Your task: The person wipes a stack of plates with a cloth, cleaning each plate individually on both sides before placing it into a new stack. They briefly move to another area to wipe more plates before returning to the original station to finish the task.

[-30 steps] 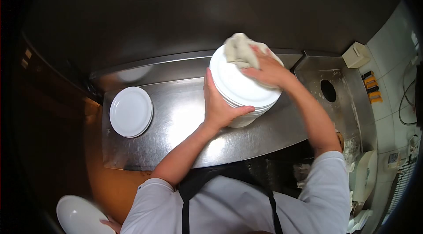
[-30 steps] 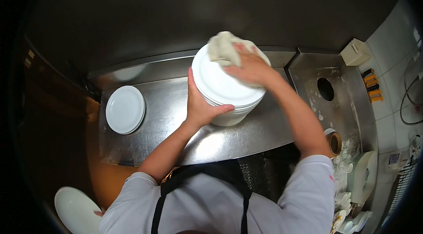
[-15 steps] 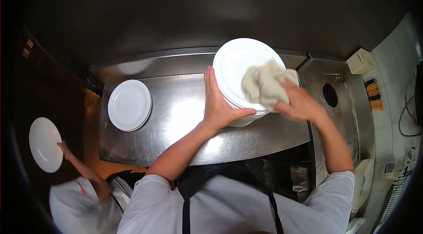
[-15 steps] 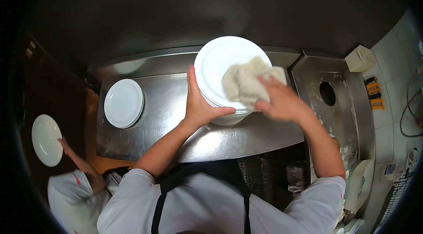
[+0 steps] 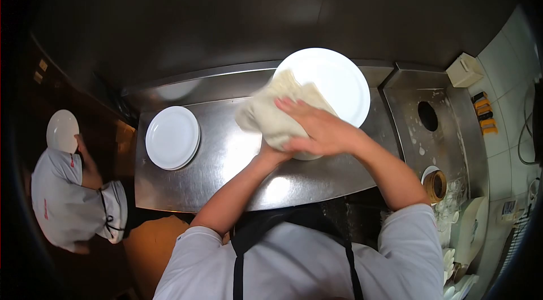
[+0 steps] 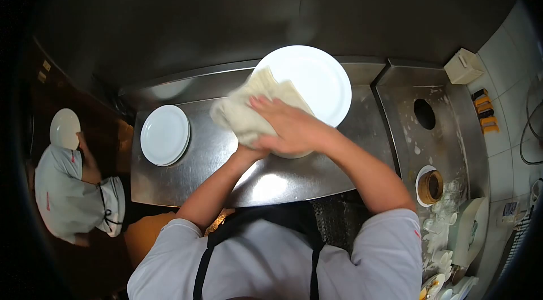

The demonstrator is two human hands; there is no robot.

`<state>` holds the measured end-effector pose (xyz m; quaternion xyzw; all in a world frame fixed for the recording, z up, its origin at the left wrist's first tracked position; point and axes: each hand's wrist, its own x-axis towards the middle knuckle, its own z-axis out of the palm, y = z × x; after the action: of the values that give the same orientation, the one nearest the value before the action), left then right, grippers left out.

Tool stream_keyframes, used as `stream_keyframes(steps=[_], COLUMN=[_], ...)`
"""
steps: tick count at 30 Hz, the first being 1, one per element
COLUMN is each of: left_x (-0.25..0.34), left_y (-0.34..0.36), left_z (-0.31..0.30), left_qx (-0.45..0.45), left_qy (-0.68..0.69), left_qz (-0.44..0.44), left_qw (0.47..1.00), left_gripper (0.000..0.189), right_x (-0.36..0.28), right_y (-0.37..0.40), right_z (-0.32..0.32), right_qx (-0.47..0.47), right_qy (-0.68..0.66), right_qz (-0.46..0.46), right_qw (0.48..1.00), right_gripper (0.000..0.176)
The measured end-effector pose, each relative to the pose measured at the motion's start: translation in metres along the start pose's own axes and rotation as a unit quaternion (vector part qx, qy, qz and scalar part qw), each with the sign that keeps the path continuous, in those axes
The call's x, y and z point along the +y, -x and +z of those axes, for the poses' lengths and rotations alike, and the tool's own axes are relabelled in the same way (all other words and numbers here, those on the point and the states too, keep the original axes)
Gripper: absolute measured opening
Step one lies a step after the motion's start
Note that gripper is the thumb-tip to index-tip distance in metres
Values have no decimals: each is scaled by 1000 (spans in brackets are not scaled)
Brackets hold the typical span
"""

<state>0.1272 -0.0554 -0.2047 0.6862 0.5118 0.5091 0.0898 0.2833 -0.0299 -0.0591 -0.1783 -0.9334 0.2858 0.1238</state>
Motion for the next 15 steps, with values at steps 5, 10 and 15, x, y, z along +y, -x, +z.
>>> stream_keyframes(steps=[5, 10, 15], left_x=[5, 6, 61], left_y=[-30, -128, -161], left_z=[-55, -51, -46], left_qx=[-100, -86, -162], left_qy=[203, 261, -110], left_qz=[-34, -300, -203], left_qw=[973, 913, 959], left_gripper=[116, 87, 62], right_x=[-12, 80, 79], right_y=[88, 87, 66], right_z=[-35, -34, -37], right_qx=[62, 376, 443], right_qy=[93, -1, -178], right_qz=[211, 259, 286], right_qw=[971, 890, 831], right_gripper=[73, 67, 50])
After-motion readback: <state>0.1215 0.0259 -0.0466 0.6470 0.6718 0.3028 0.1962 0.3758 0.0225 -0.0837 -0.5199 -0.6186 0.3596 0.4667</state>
